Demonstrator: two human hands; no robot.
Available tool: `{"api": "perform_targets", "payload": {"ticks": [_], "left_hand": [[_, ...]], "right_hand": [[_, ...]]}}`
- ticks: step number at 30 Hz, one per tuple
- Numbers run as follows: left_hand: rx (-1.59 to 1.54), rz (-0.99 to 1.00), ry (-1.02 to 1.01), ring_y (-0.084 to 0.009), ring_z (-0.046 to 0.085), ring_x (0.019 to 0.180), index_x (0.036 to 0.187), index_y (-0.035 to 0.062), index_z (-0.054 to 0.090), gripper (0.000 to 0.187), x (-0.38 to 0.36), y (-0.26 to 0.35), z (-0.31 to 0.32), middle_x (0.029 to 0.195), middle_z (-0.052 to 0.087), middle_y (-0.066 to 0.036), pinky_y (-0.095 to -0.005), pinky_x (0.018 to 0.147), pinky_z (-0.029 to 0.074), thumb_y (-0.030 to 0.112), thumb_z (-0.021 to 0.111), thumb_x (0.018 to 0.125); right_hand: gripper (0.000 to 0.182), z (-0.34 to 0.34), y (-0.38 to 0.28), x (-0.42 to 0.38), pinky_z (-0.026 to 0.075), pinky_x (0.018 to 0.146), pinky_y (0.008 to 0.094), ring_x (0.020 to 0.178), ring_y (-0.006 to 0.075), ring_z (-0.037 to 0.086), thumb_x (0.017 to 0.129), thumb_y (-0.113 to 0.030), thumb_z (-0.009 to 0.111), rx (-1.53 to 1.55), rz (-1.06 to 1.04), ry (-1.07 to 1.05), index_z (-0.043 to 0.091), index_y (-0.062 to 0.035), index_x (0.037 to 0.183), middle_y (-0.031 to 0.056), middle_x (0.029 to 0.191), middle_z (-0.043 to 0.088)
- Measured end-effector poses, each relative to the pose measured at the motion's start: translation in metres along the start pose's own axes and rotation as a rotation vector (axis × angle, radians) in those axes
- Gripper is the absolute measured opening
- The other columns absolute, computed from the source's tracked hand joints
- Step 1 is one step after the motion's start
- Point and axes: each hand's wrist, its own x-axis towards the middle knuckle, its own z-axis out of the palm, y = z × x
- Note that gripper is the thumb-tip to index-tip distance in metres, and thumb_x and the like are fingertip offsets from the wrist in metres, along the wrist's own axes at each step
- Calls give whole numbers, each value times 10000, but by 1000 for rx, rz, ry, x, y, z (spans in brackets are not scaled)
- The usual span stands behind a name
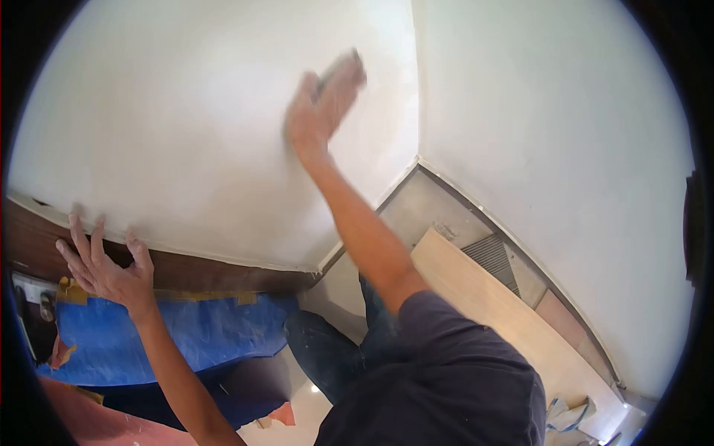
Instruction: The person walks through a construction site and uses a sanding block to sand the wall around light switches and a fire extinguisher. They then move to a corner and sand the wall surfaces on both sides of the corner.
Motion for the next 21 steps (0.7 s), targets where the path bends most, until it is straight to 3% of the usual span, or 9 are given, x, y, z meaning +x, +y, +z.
{"api": "perform_targets", "payload": {"ticks": [3,5,8,10,12,14,17,19,21], "left_hand": [[23,15,-28,-424,393,1442,1223,152,660,369,1,1,-3,1478,565,-69,-571,1133,323,360,630,920],[30,69,-1,-426,416,1423,1220,134,647,369,3,0,0,1440,595,-91,-542,1113,352,376,606,944],[-2,81,31,-424,406,1434,1212,137,655,352,3,0,4,1469,570,-88,-560,1128,340,359,604,945],[11,62,23,-421,399,1441,1210,137,658,347,1,-1,3,1488,554,-82,-567,1135,333,352,597,944],[43,39,4,-419,397,1444,1215,136,652,348,1,-2,1,1493,549,-84,-557,1132,335,356,570,958],[45,25,-7,-416,391,1448,1233,135,642,362,3,-1,-1,1502,539,-85,-551,1133,329,358,559,960],[32,-3,-25,-413,380,1454,1257,121,622,381,4,-2,-5,1519,517,-93,-546,1147,302,329,563,943],[10,-12,-29,-411,375,1457,1253,111,622,380,5,0,-7,1519,516,-99,-547,1154,295,306,562,933],[15,-28,-36,-412,370,1459,1234,97,629,379,3,-1,-7,1519,513,-111,-553,1161,292,278,559,908]], "right_hand": [[719,-7,-36,82,78,1245,524,1531,463,91,976,-241,528,15,-410,-89,225,47,1562,228,1653,202],[751,-17,-40,125,59,1249,546,1553,416,26,1027,-324,499,-105,-509,-177,129,-39,1615,193,1682,122],[757,-24,27,122,96,1248,517,1541,426,109,941,-225,598,-31,-550,-155,254,2,1576,217,1655,215],[740,-31,100,93,57,1269,459,1561,362,78,971,-206,564,-89,-319,-80,216,-35,1601,182,1676,171],[665,-44,152,70,23,1274,431,1566,322,43,1047,-236,442,-41,57,-37,161,13,1595,183,1686,108],[641,-48,193,66,85,1269,449,1555,345,78,1071,-305,393,9,266,59,191,28,1581,211,1663,159],[663,-41,115,105,114,1260,466,1551,354,83,1075,-348,385,134,641,94,181,33,1579,226,1658,162],[717,-6,51,128,53,1272,441,1561,351,39,1080,-433,337,-8,227,101,164,55,1577,219,1674,117],[690,10,-36,157,46,1268,464,1555,393,32,1071,-380,371,-18,-78,49,174,38,1584,231,1668,139]]}}
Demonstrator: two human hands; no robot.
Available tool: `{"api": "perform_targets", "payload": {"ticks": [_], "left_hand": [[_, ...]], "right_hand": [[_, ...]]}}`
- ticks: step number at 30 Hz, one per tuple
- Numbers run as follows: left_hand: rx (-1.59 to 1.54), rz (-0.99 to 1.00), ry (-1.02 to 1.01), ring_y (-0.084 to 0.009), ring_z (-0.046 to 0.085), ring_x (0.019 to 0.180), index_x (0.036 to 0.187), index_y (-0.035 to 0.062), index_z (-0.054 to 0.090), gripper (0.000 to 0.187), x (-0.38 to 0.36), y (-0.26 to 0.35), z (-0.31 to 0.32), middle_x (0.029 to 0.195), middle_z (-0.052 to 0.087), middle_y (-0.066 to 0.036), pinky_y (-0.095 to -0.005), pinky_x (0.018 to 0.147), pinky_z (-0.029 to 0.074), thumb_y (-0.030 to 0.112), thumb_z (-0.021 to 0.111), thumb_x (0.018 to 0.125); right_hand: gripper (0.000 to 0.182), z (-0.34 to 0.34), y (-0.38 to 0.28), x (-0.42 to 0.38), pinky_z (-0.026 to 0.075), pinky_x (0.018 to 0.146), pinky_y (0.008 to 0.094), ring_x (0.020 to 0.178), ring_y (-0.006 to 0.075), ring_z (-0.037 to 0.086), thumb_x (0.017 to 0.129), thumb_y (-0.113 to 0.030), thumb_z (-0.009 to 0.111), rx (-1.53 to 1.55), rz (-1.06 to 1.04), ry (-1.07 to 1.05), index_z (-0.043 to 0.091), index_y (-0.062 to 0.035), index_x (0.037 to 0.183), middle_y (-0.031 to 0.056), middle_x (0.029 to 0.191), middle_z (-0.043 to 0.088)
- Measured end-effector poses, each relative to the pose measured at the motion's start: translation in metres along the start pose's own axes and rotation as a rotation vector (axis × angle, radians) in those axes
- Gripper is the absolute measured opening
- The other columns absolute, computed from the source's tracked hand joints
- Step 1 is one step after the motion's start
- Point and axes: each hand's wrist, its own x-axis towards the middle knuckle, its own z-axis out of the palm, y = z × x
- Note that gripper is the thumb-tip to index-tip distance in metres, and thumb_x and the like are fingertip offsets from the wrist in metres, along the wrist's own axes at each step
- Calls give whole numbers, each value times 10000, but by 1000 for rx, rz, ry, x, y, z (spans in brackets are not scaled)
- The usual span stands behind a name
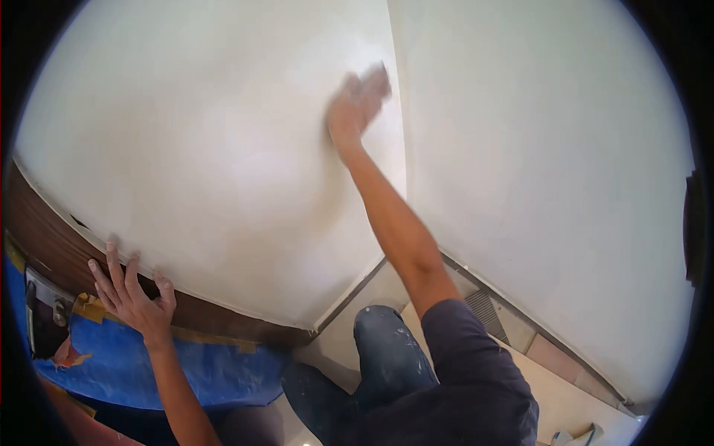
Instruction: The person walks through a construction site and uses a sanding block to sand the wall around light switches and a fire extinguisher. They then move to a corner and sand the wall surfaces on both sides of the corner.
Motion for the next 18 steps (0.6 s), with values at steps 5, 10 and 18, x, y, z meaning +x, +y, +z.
{"api": "perform_targets", "payload": {"ticks": [5,10,18], "left_hand": [[-20,10,-10,-421,365,1460,1242,101,620,386,4,2,-2,1522,508,-118,-564,1152,305,275,557,903],[-18,-1,-14,-434,362,1460,1247,106,607,387,-1,-4,2,1519,509,-120,-573,1151,304,272,556,902],[-11,6,-7,-439,367,1456,1249,107,599,386,-1,-5,4,1525,502,-121,-573,1141,311,274,556,904]], "right_hand": [[688,-13,-100,70,92,1244,522,1543,424,74,1015,-302,481,28,-564,-194,207,-32,1586,203,1659,188],[728,-35,52,42,104,1243,533,1533,456,121,941,-255,563,-9,-797,-254,288,5,1563,223,1642,247],[749,-35,80,50,108,1239,537,1532,459,130,965,-267,549,-79,-844,-273,230,5,1586,221,1651,232]]}}
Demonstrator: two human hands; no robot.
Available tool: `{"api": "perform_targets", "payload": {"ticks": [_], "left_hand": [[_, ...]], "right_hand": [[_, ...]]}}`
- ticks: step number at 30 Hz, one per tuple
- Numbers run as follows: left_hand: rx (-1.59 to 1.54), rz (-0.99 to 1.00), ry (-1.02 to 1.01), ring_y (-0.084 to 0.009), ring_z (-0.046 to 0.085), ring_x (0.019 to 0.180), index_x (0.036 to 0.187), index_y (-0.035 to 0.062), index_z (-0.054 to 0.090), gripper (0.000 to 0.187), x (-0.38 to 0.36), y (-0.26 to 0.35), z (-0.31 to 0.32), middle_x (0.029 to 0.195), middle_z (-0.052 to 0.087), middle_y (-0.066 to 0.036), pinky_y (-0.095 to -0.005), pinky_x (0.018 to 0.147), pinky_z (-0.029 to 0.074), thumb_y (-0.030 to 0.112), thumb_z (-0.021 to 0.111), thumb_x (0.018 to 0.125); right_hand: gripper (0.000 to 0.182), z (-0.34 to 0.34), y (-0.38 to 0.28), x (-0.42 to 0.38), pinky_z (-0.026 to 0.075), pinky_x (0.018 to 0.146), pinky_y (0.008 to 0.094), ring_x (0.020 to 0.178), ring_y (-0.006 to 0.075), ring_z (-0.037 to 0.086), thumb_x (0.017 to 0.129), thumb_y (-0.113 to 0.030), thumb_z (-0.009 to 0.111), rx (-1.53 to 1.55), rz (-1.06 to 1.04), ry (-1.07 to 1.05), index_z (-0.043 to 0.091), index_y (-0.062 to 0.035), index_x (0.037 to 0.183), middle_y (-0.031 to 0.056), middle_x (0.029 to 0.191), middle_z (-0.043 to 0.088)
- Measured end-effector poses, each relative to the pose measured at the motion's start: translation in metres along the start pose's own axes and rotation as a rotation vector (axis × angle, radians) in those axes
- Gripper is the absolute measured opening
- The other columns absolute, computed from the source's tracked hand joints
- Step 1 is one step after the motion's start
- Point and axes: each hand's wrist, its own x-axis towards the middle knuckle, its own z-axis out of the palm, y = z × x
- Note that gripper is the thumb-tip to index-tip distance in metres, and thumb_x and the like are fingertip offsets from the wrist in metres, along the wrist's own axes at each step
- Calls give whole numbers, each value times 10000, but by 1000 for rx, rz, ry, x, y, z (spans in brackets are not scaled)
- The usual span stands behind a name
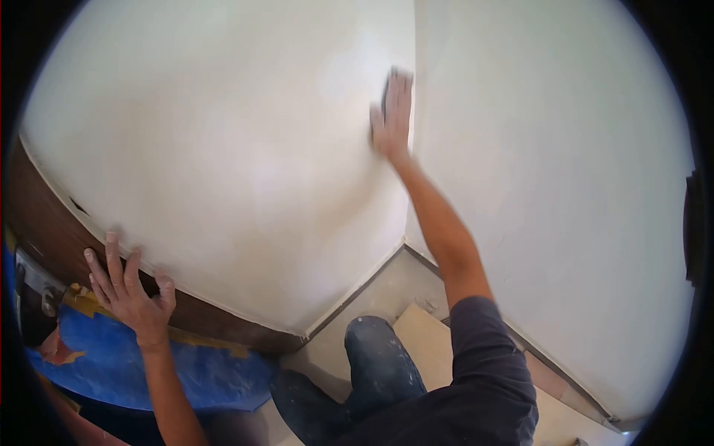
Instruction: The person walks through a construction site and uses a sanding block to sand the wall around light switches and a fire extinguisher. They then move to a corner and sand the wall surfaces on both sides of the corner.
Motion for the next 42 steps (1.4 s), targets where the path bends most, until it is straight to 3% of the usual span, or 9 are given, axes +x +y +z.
{"api": "perform_targets", "payload": {"ticks": [6,7,13,20,25,29,32,40,42], "left_hand": [[16,12,-15,-436,374,1451,1256,105,612,379,1,3,0,1523,508,-116,-573,1147,312,275,556,922],[6,18,4,-433,375,1452,1256,105,619,383,1,2,1,1522,511,-114,-569,1150,313,258,563,909],[17,1,-8,-419,390,1445,1217,112,638,361,1,2,0,1507,523,-113,-538,1153,323,276,558,905],[24,15,-13,-424,362,1459,1244,100,623,382,0,5,2,1524,503,-118,-561,1155,317,256,553,903],[9,14,-13,-421,355,1465,1258,110,619,404,-1,1,2,1542,480,-113,-560,1156,314,241,569,880],[16,-16,-7,-412,385,1450,1190,115,650,379,2,3,0,1501,530,-101,-534,1150,329,245,580,840],[19,-29,-14,-413,385,1449,1191,117,651,375,2,4,-1,1500,530,-101,-537,1150,328,247,583,846],[3,-36,7,-401,393,1450,1202,146,648,360,-1,4,1,1504,534,-86,-530,1136,336,265,581,869],[11,-39,4,-396,396,1450,1199,149,647,354,1,2,0,1502,537,-81,-531,1135,334,270,578,874]], "right_hand": [[675,-24,-3,135,48,1253,538,1558,388,27,1065,-322,399,-89,-62,-77,118,-68,1624,177,1687,112],[700,-20,2,114,120,1253,479,1529,445,152,980,-240,516,-34,-94,-22,252,-2,1582,201,1653,239],[724,-15,45,-113,121,1226,587,1519,511,120,968,-285,542,-24,1,-162,275,20,1568,257,1642,223],[684,-5,-20,76,137,1220,569,1516,478,162,957,-237,532,-7,-156,-11,315,26,1549,235,1633,262],[661,-7,-79,141,26,1254,531,1552,414,24,1066,-303,380,-30,138,11,124,-42,1617,189,1685,112],[777,15,-124,30,152,1179,666,1500,520,144,894,-292,637,30,-7,-21,327,-46,1563,236,1642,231],[812,11,-121,20,139,1176,681,1496,532,147,888,-310,644,-4,-69,-104,302,-37,1572,232,1653,207],[650,-4,-78,140,29,1262,506,1547,425,30,1086,-342,322,-27,143,24,105,-37,1618,204,1682,107],[755,17,-90,113,107,1212,602,1522,508,86,964,-267,553,129,131,169,230,4,1589,269,1640,218]]}}
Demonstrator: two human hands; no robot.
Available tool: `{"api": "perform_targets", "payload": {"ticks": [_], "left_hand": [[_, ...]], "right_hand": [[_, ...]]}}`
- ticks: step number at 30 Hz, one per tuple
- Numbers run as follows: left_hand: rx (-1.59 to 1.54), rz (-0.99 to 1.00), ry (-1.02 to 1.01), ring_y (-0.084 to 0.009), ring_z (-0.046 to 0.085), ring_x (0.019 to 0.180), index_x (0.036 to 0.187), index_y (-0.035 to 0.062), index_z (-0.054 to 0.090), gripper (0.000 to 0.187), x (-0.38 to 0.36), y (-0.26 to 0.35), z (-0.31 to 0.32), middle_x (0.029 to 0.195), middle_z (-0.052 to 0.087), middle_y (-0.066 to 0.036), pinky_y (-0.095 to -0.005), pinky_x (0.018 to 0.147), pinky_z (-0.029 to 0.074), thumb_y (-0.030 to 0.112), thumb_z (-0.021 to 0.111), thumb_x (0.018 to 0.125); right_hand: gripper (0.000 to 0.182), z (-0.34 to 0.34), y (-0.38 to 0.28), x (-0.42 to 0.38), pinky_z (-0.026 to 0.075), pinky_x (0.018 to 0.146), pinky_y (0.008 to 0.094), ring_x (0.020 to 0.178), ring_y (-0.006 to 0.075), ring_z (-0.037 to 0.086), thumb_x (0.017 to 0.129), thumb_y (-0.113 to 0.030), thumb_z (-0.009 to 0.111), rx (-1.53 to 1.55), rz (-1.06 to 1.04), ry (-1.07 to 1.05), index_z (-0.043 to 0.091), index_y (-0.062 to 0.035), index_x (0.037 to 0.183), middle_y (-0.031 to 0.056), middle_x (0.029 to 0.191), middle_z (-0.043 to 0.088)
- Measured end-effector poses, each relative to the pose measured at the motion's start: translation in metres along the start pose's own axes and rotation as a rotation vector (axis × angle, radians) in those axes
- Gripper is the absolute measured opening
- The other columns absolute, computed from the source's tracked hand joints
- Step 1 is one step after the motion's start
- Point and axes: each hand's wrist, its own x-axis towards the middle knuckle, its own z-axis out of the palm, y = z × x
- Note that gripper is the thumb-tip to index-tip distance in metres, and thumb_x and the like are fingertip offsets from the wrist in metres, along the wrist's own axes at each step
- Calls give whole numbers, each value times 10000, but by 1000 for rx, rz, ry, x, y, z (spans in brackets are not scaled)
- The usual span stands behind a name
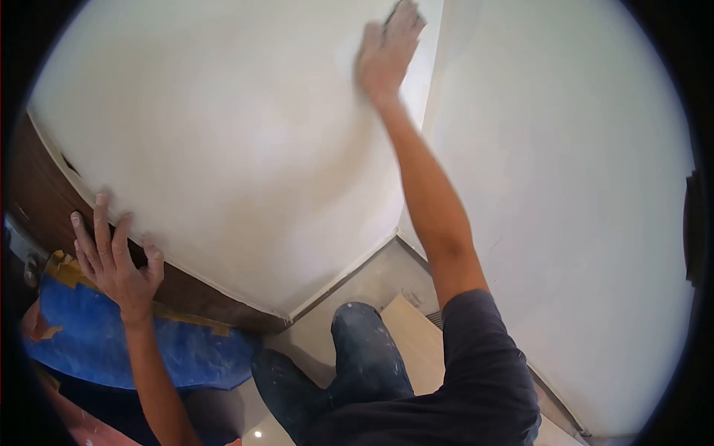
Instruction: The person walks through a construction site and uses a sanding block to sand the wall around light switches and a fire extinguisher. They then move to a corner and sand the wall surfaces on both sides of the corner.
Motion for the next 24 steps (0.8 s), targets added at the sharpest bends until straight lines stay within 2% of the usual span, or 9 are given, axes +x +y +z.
{"api": "perform_targets", "payload": {"ticks": [4,7,11,14,16,18,21,23,24], "left_hand": [[-2,-23,-20,-392,401,1449,1188,148,646,352,-1,0,-3,1500,541,-76,-530,1137,324,268,584,864],[0,-29,-43,-393,394,1455,1198,147,641,363,1,2,-5,1512,530,-76,-535,1135,322,270,588,860],[-17,0,-34,-397,382,1462,1232,144,626,387,1,2,-5,1534,507,-78,-553,1134,319,285,591,873],[-28,-12,-28,-399,381,1462,1233,144,626,384,0,0,-5,1531,510,-78,-556,1133,318,293,593,880],[-31,-24,-30,-400,380,1463,1231,145,626,381,1,1,-6,1529,512,-78,-558,1133,316,298,591,884],[-37,-22,-33,-401,379,1463,1230,146,627,378,2,1,-8,1526,514,-78,-558,1134,314,303,588,888],[-10,-27,-57,-397,376,1466,1229,148,628,378,1,1,-7,1524,516,-80,-554,1139,308,299,588,884],[-16,-20,-36,-397,378,1465,1222,148,632,375,2,0,-6,1523,517,-82,-550,1140,307,286,595,875],[-22,-18,-29,-397,379,1465,1218,148,634,373,1,1,-5,1522,518,-83,-548,1141,306,280,598,871]], "right_hand": [[771,-8,-73,-100,187,1186,621,1496,532,138,899,-277,644,-126,-208,-301,330,15,1539,247,1617,275],[744,-5,-50,-48,180,1193,613,1496,525,146,919,-276,625,-204,-190,-217,332,16,1537,251,1612,280],[669,-5,-23,49,31,1266,493,1542,440,31,1092,-395,295,-124,270,-61,87,-40,1619,197,1685,93],[710,-1,-28,44,25,1265,495,1540,445,4,1086,-452,302,-103,312,-27,76,-42,1619,179,1693,51],[733,18,-40,-12,126,1224,562,1522,490,112,988,-322,534,-154,63,37,255,16,1576,265,1629,240],[765,-1,-84,-69,210,1186,607,1489,521,176,876,-286,662,-178,-145,-185,366,20,1511,268,1592,298],[829,-11,-52,-65,214,1180,626,1489,525,180,824,-280,707,-189,-400,-289,361,20,1515,274,1584,309],[741,-2,-15,-23,127,1236,543,1510,492,162,925,-252,624,-163,-154,-95,321,26,1541,271,1588,318],[616,-5,0,-1,65,1257,471,1536,416,129,1032,-223,453,-108,-40,-22,269,9,1572,201,1650,243]]}}
